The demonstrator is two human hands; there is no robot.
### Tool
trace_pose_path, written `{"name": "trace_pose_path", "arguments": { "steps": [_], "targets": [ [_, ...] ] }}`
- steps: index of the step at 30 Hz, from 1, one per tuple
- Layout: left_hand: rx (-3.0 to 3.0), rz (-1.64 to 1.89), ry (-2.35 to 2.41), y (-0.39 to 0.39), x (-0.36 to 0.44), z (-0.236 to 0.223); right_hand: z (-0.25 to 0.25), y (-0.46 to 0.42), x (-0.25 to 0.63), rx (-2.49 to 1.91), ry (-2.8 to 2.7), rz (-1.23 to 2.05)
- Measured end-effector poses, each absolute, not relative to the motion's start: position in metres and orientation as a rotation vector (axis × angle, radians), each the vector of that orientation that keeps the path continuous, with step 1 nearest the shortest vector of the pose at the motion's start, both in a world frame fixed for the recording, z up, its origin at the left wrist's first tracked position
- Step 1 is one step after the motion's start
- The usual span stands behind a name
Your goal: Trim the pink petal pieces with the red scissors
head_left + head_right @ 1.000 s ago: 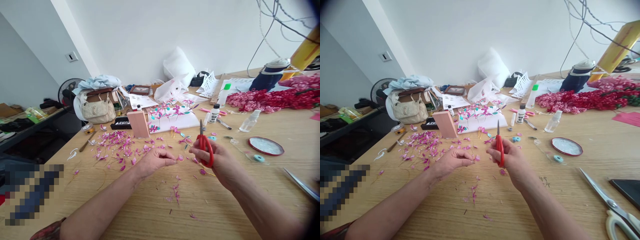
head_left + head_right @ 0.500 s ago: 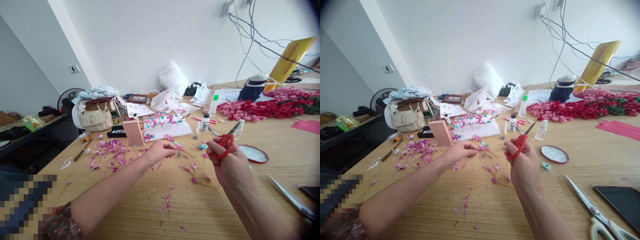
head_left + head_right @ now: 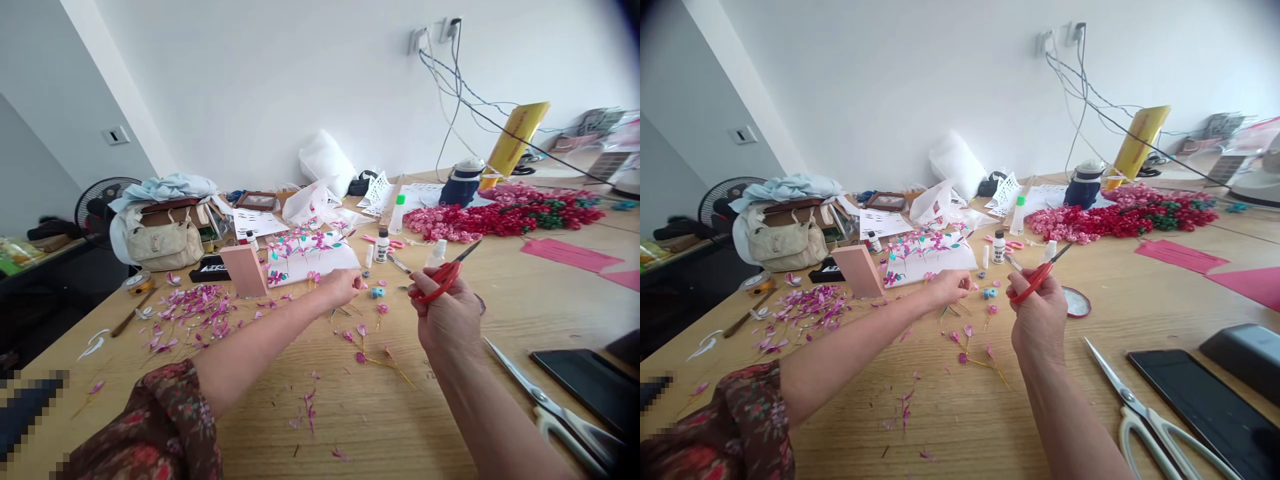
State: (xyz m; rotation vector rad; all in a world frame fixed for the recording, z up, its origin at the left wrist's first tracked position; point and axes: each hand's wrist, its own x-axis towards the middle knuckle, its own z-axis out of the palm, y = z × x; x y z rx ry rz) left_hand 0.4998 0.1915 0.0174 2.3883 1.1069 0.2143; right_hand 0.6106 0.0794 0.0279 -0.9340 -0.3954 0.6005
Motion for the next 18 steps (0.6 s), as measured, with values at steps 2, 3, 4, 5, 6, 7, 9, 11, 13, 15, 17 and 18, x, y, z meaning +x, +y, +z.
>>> {"name": "trace_pose_path", "arguments": {
  "steps": [2,3,4,5,6,7,9,11,13,15,17,18],
  "targets": [
    [2.424,0.16,1.128,0.198,0.501,0.017,0.027,0.08,0.611,-0.942,-0.395,0.603],
    [2.436,0.136,1.144,0.203,0.502,0.016,0.026,0.08,0.611,-0.946,-0.394,0.605],
    [2.446,0.115,1.161,0.208,0.502,0.016,0.025,0.08,0.611,-0.949,-0.394,0.608],
    [2.453,0.097,1.177,0.214,0.502,0.016,0.025,0.08,0.611,-0.951,-0.394,0.611],
    [2.46,0.079,1.192,0.22,0.503,0.015,0.025,0.08,0.61,-0.953,-0.395,0.614],
    [2.465,0.063,1.206,0.225,0.503,0.013,0.024,0.08,0.61,-0.955,-0.397,0.617],
    [2.471,0.038,1.231,0.233,0.505,0.009,0.024,0.081,0.61,-0.957,-0.402,0.622],
    [2.474,0.022,1.249,0.237,0.507,0.004,0.023,0.081,0.61,-0.959,-0.408,0.628],
    [2.476,0.01,1.256,0.239,0.509,-0.002,0.023,0.082,0.61,-0.961,-0.412,0.634],
    [2.476,0.001,1.258,0.24,0.511,-0.005,0.023,0.081,0.61,-0.96,-0.414,0.64],
    [2.478,-0.005,1.259,0.239,0.513,-0.007,0.023,0.081,0.61,-0.958,-0.412,0.641],
    [2.481,-0.007,1.26,0.238,0.513,-0.006,0.023,0.081,0.61,-0.957,-0.411,0.641]
  ]
}}
